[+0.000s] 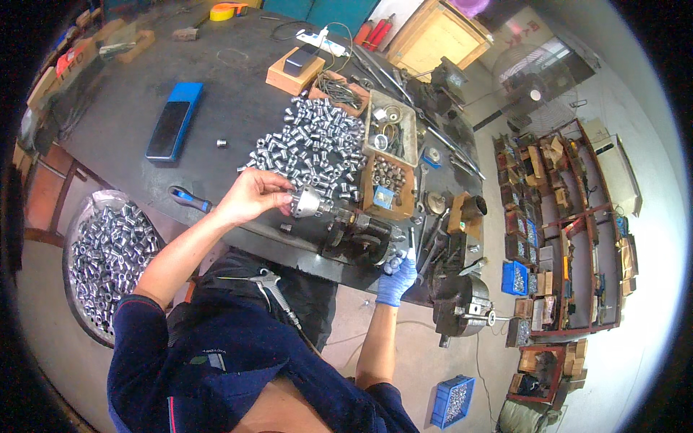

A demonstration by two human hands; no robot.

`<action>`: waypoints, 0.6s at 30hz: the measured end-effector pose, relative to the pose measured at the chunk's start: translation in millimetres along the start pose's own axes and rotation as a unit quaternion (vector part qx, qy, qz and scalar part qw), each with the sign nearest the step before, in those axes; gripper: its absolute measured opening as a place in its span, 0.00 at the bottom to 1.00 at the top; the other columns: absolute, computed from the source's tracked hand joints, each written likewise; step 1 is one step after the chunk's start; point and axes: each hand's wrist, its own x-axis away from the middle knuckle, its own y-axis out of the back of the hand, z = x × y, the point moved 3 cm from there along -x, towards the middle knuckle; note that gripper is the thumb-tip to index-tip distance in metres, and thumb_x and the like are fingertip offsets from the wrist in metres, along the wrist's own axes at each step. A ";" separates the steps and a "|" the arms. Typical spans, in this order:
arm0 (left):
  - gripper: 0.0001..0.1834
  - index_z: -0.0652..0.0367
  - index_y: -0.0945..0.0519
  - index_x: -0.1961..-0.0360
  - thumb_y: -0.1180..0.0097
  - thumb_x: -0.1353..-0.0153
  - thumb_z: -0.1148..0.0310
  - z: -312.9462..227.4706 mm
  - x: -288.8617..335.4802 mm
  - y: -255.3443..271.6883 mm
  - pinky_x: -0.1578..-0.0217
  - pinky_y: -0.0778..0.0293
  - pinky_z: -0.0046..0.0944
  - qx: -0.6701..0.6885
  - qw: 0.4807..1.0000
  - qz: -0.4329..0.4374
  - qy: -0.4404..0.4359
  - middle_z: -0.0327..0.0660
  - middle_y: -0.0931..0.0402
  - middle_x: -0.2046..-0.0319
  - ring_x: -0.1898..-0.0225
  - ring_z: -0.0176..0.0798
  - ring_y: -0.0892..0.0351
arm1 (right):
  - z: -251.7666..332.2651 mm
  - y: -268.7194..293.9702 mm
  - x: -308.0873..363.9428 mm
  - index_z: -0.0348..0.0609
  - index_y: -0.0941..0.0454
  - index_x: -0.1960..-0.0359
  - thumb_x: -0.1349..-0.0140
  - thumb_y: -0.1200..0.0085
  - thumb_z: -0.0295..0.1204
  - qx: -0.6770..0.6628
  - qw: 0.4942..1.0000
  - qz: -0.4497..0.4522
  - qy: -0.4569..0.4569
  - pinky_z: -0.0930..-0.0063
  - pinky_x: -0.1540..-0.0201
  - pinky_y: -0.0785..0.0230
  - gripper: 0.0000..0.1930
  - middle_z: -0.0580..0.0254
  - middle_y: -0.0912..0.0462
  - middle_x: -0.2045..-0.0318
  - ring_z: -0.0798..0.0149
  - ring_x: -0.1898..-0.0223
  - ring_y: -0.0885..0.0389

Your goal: The person secures metal fasteners onto a component using a handheld pneumatic tool. They pick up small pieces from a pile, place them individually into position on a central part held in a fixture, and tighten them with the tool.

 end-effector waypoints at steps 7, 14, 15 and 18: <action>0.11 0.69 0.23 0.64 0.43 0.52 0.84 -2.4 -8.3 3.4 0.64 0.26 0.30 -0.025 0.998 0.036 -0.035 0.42 0.22 0.70 0.68 0.31 0.23 | 29.7 -14.9 25.3 0.42 0.28 0.78 0.40 0.51 0.41 0.041 0.998 0.045 0.017 0.85 0.92 0.51 0.16 0.71 0.34 0.90 0.77 0.91 0.40; 0.13 0.67 0.22 0.64 0.40 0.54 0.81 -8.4 -2.2 4.9 0.60 0.28 0.31 -0.137 0.988 0.024 -0.065 0.42 0.21 0.68 0.64 0.30 0.23 | 79.6 -71.7 4.4 0.43 0.27 0.79 0.37 0.57 0.45 0.022 0.987 0.145 0.066 0.85 0.94 0.55 0.20 0.73 0.40 0.93 0.78 0.94 0.47; 0.13 0.66 0.22 0.64 0.40 0.54 0.81 -8.9 -0.8 5.8 0.60 0.28 0.31 -0.170 0.982 0.025 -0.073 0.42 0.21 0.68 0.64 0.30 0.24 | 78.7 -77.3 -10.7 0.42 0.27 0.79 0.37 0.57 0.46 -0.022 0.985 0.168 0.027 0.85 0.94 0.55 0.21 0.73 0.41 0.93 0.78 0.94 0.47; 0.13 0.65 0.21 0.64 0.39 0.54 0.80 -7.7 0.7 3.2 0.61 0.28 0.31 -0.138 0.986 0.016 -0.089 0.42 0.21 0.67 0.65 0.30 0.23 | 68.2 -82.5 -53.1 0.42 0.28 0.77 0.36 0.59 0.42 -0.087 0.977 0.196 -0.012 0.85 0.92 0.51 0.18 0.69 0.34 0.90 0.76 0.92 0.41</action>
